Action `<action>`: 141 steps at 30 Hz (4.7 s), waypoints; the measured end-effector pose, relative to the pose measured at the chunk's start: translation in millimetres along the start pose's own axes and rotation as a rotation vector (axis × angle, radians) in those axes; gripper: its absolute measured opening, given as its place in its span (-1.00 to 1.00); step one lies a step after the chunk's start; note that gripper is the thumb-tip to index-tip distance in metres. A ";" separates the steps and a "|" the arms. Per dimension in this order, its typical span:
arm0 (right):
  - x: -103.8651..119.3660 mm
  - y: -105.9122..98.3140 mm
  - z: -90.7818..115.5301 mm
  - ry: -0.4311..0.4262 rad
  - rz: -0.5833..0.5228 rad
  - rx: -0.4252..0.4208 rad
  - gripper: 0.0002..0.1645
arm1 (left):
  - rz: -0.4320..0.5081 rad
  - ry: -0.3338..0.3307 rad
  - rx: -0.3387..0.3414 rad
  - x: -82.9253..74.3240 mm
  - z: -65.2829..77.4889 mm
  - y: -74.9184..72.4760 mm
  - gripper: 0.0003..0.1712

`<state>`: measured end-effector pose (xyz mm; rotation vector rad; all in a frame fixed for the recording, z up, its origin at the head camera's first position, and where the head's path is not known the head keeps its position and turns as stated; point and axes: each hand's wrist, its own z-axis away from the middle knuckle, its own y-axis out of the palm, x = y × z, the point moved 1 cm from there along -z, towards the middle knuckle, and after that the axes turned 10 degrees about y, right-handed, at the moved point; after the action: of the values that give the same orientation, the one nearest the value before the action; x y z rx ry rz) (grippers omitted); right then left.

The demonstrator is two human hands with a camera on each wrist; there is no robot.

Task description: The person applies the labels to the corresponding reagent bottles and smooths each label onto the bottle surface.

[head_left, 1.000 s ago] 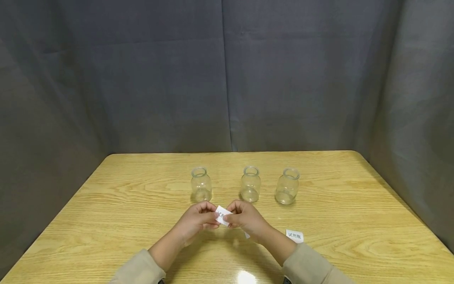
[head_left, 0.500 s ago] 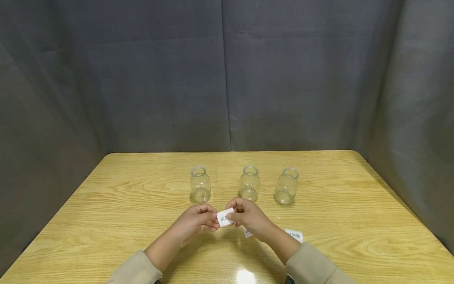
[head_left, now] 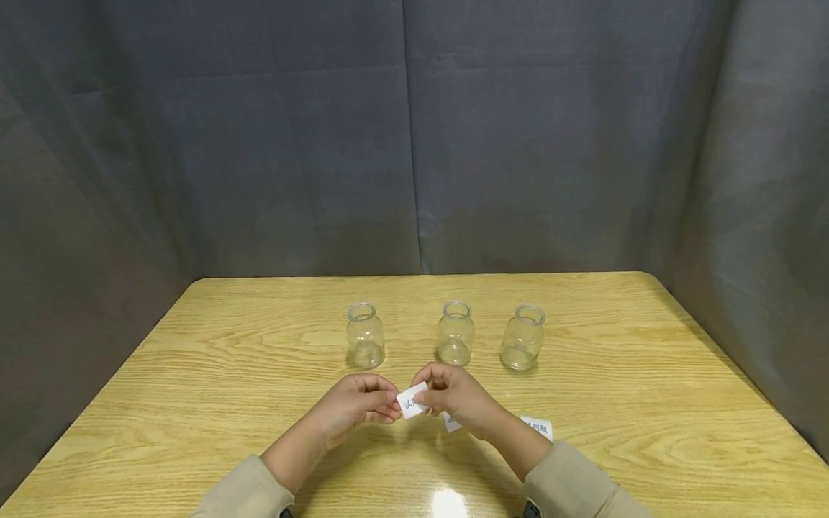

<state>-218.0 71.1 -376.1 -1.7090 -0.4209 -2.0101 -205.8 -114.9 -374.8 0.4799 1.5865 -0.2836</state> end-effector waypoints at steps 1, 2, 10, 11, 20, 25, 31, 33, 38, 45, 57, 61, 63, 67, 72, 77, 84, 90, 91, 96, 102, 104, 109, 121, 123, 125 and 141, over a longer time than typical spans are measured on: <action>0.1 0.0 0.1 -0.002 0.004 0.002 -0.81 | -0.004 0.000 0.003 0.1 0.0 -0.2 -0.82; 0.3 0.0 0.2 -0.003 0.006 0.005 -0.81 | -0.004 0.001 0.006 0.4 -0.2 -0.4 -0.82; 2.0 -0.4 1.2 -0.008 -0.012 0.033 -0.78 | 0.010 0.005 0.021 3.3 -1.1 -2.9 -0.87; 1.9 -0.4 1.1 -0.009 -0.013 0.033 -0.78 | 0.015 0.006 0.023 3.4 -1.0 -3.1 -0.89; 1.7 -0.5 -0.4 -0.009 -0.027 0.043 -0.76 | 0.019 -0.019 0.022 -0.3 -0.9 -2.8 -0.89; 3.1 -0.3 -0.4 -0.009 -0.018 0.031 -0.76 | 0.011 -0.024 0.008 -1.1 -2.2 -2.0 -0.89; 2.6 1.8 0.1 -0.003 -0.014 0.014 -0.77 | 0.006 -0.020 0.021 1.6 -2.2 -2.0 -0.86; 1.6 2.3 0.0 -0.001 -0.014 0.008 -0.77 | 0.006 -0.022 0.022 2.7 -1.9 -2.1 -0.84; -1.4 3.5 -0.6 0.001 -0.009 -0.012 -0.77 | 0.006 -0.023 0.008 4.8 -0.5 -1.6 -0.83; -1.2 4.1 0.4 0.013 0.045 -0.111 -0.76 | -0.020 -0.009 -0.036 5.0 -0.2 -3.1 -0.82; -1.4 4.6 2.6 0.005 0.070 -0.161 -0.77 | -0.046 -0.024 -0.093 4.4 1.9 -6.3 -0.83; -0.5 9.7 2.7 -0.017 0.103 -0.084 -0.76 | -0.044 -0.018 -0.059 3.1 1.8 -5.0 -0.82; -0.5 11.4 2.6 -0.017 0.116 -0.066 -0.75 | -0.047 -0.015 -0.049 2.5 1.4 -4.3 -0.81; 0.1 14.0 2.7 -0.009 0.111 -0.061 -0.73 | -0.068 -0.013 -0.044 2.4 0.9 -4.2 -0.82; 0.4 16.6 2.6 -0.011 0.109 -0.050 -0.71 | -0.078 -0.014 -0.039 4.3 0.0 -4.2 -0.84; 0.8 18.8 3.1 -0.026 0.125 -0.044 -0.70 | -0.095 -0.008 -0.035 5.6 -1.4 -2.4 -0.80; -2.1 18.9 2.0 -0.029 0.116 -0.015 -0.76 | -0.125 -0.018 -0.047 7.4 -1.0 -0.2 -0.81; -1.0 18.0 5.4 -0.045 0.107 -0.061 -0.85 | -0.147 -0.019 -0.026 10.6 -0.5 -1.1 -0.79; -1.3 17.6 5.4 -0.047 0.106 -0.069 -0.85 | -0.146 -0.021 -0.021 10.8 -0.4 -1.3 -0.79; -3.9 13.9 3.5 -0.023 0.105 -0.063 -0.80 | -0.153 -0.027 -0.020 9.7 1.7 -2.2 -0.79; -3.3 10.6 2.8 -0.008 0.104 -0.040 -0.75 | -0.169 -0.027 -0.042 9.0 3.7 -5.4 -0.78; -3.2 8.7 2.9 -0.017 0.108 -0.027 -0.76 | -0.174 -0.026 -0.040 8.9 4.4 -6.5 -0.77; -0.8 2.6 4.4 -0.063 0.128 0.037 -0.76 | -0.178 -0.029 -0.037 9.0 5.6 -9.0 -0.75; 1.0 -1.5 0.9 0.001 0.131 0.077 -0.78 | -0.168 -0.053 -0.057 9.3 4.8 -14.4 -0.76; 0.7 -1.3 0.8 -0.008 0.138 0.082 -0.80 | -0.166 -0.054 -0.055 9.5 5.0 -14.9 -0.77; 0.4 -0.7 1.0 -0.021 0.138 0.080 -0.83 | -0.160 -0.057 -0.056 9.0 5.3 -14.6 -0.78; 1.0 4.2 0.9 -0.052 0.175 0.005 -0.93 | -0.161 -0.080 -0.051 10.4 10.3 -16.9 -0.78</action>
<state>-215.1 67.9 -375.2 -1.7353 -0.2827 -1.8424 -204.7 -133.2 -387.7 0.2990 1.5530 -0.3789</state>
